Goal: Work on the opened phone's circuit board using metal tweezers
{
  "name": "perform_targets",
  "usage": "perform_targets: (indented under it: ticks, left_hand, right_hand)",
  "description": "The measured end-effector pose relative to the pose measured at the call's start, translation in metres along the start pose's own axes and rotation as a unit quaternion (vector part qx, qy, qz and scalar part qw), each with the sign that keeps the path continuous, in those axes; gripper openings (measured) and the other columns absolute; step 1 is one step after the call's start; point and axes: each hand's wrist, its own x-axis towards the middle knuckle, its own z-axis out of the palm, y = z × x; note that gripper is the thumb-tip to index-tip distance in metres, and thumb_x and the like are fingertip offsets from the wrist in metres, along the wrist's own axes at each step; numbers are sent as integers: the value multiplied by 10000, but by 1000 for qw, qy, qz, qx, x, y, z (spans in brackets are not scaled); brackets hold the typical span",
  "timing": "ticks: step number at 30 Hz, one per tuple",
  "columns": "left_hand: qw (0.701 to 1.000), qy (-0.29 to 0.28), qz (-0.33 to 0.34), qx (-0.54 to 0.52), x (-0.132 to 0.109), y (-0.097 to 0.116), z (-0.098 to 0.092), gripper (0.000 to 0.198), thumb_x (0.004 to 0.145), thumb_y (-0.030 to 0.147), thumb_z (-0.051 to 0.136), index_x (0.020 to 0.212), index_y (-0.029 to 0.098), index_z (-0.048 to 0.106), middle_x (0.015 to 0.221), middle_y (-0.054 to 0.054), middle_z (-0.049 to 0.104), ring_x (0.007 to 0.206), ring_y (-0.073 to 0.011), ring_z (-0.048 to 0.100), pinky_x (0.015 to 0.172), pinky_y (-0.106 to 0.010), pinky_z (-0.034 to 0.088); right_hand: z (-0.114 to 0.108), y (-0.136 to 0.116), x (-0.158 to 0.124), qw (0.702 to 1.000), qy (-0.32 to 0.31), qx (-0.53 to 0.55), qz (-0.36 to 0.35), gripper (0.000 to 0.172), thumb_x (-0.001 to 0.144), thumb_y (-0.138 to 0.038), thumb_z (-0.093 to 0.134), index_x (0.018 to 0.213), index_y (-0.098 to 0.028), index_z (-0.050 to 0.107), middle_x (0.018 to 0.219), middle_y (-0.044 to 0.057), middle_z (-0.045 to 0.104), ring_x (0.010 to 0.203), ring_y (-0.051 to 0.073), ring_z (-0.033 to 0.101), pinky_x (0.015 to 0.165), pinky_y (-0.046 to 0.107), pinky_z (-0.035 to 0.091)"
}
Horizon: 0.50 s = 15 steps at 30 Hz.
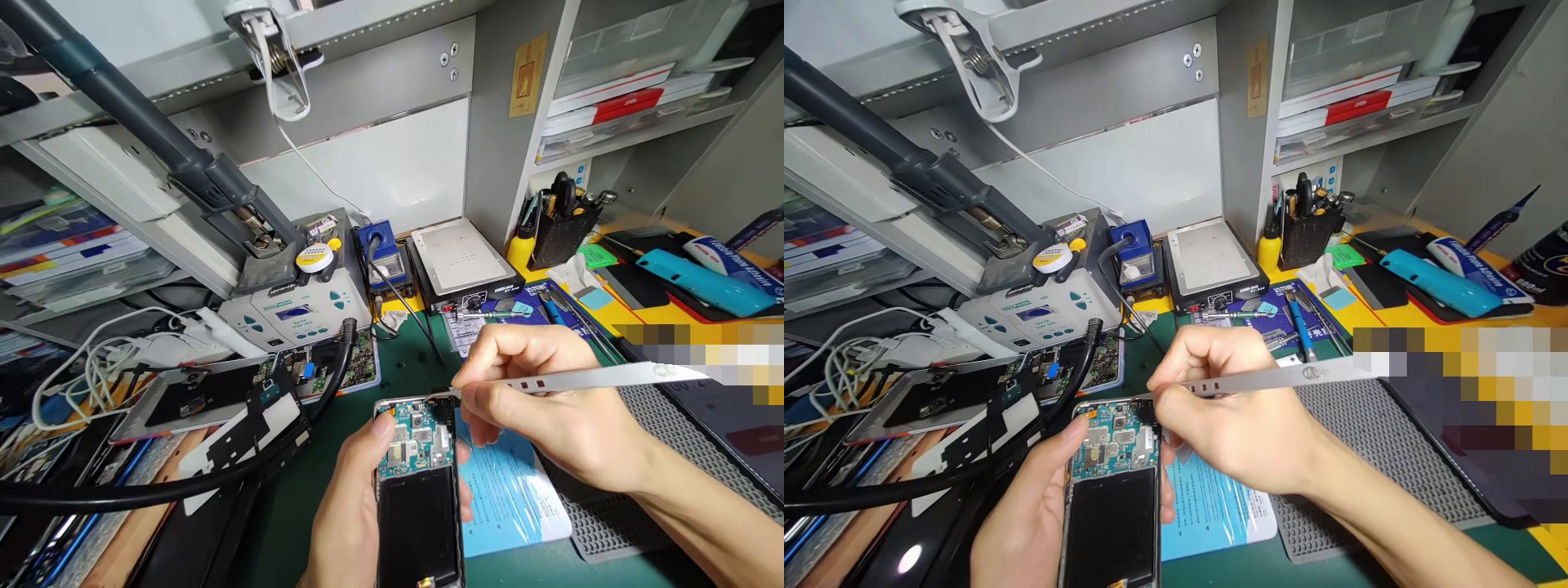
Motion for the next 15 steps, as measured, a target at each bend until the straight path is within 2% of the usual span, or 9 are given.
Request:
perform_targets:
  ticks: [6,11,15]
  left_hand:
    - [999,30,14,-19,-6,2,11,522,975,421,473,767,82,811,825,-187,789,597,-225,674,602,-313,540]
    - [1000,31,0,4,-7,3,10,557,977,439,454,762,72,815,694,-172,751,601,-243,671,627,-329,542]
    - [1000,6,-5,18,-6,4,7,576,982,453,452,775,57,815,664,-168,733,598,-233,669,615,-308,538]
  right_hand:
    - [-4,-2,9,995,-9,68,68,64,690,-135,660,661,-184,631,536,-3,675,419,144,650,424,184,525]
    - [-6,-3,8,994,-16,76,73,59,673,-127,643,655,-182,629,538,-1,678,414,148,652,422,186,530]
    - [-7,-3,8,994,-19,81,71,61,682,-122,643,665,-178,628,538,0,679,419,142,649,429,183,527]
